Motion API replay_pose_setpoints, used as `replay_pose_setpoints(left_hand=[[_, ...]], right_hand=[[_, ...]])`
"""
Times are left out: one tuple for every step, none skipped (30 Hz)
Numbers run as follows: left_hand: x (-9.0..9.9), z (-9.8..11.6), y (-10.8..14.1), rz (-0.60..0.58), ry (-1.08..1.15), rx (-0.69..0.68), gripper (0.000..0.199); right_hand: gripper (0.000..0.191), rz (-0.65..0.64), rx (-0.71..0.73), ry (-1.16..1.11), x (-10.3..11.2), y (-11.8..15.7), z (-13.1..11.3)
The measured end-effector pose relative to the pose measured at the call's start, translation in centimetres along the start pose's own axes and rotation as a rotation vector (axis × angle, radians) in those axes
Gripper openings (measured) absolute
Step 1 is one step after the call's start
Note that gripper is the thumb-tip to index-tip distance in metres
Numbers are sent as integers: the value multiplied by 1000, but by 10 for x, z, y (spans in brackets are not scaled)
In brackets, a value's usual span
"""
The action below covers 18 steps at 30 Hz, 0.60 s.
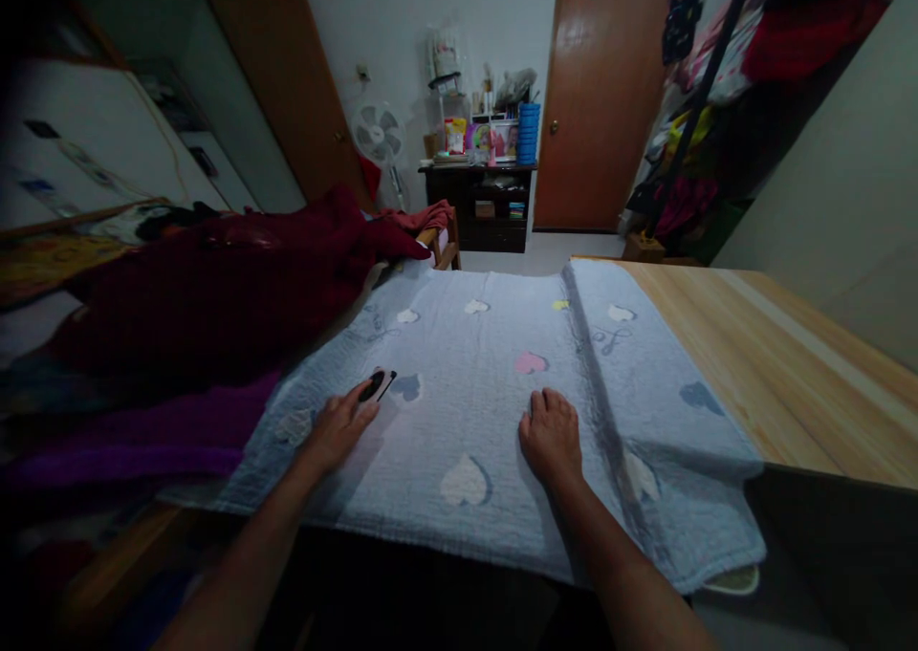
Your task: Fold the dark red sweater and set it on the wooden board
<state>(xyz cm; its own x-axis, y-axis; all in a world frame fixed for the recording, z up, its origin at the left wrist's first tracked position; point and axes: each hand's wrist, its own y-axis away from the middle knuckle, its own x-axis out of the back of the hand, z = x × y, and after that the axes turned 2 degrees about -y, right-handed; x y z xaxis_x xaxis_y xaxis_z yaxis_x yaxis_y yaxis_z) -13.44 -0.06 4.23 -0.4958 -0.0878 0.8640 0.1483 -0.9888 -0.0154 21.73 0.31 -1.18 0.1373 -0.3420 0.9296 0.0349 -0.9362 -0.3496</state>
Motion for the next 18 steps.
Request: replay_pose_setpoints(left_hand=[[-2, 0, 3, 45, -164, 2, 56], [-6, 2, 7, 77, -298, 17, 55], [-9, 5, 11, 102, -403, 37, 55], [-13, 8, 14, 119, -480, 55, 55], [-16, 10, 17, 136, -537, 70, 55], [-20, 13, 19, 153, -575, 83, 56], [-22, 15, 20, 169, -597, 91, 56], [-24, 17, 20, 182, -607, 93, 56], [-25, 18, 20, 190, -606, 91, 56], [-26, 19, 20, 193, -598, 85, 56], [-26, 19, 20, 192, -588, 77, 56], [-26, 20, 20, 189, -580, 72, 56], [-26, 20, 20, 187, -577, 71, 56], [-26, 20, 20, 187, -578, 73, 55], [-27, 21, 20, 188, -584, 77, 55], [-28, 21, 21, 190, -593, 86, 54], [-29, 21, 22, 195, -605, 97, 54], [-30, 21, 22, 201, -618, 109, 54]], right_hand=[[24, -3, 2, 1, -1, 0, 1], [26, -4, 4, 2, -2, 0, 1], [27, -4, 5, 4, -2, -1, 2], [28, -4, 6, 6, -3, -1, 2], [29, -5, 6, 7, -3, -1, 2], [30, -5, 5, 8, -4, -1, 2], [30, -7, 4, 8, -4, -2, 2], [30, -10, 3, 6, -4, -2, 2], [29, -13, 3, 4, -3, -2, 2], [28, -16, 3, 2, -3, -2, 2], [28, -17, 0, -1, -3, -2, 1], [27, -17, -3, -4, -3, -2, 1], [27, -17, -6, -6, -3, -2, 1], [27, -15, -9, -7, -3, -2, 1], [27, -14, -9, -7, -3, -2, 1], [27, -13, -8, -6, -3, -1, 1], [27, -13, -4, -4, -3, -1, 1], [27, -13, -1, -3, -3, -1, 1]])
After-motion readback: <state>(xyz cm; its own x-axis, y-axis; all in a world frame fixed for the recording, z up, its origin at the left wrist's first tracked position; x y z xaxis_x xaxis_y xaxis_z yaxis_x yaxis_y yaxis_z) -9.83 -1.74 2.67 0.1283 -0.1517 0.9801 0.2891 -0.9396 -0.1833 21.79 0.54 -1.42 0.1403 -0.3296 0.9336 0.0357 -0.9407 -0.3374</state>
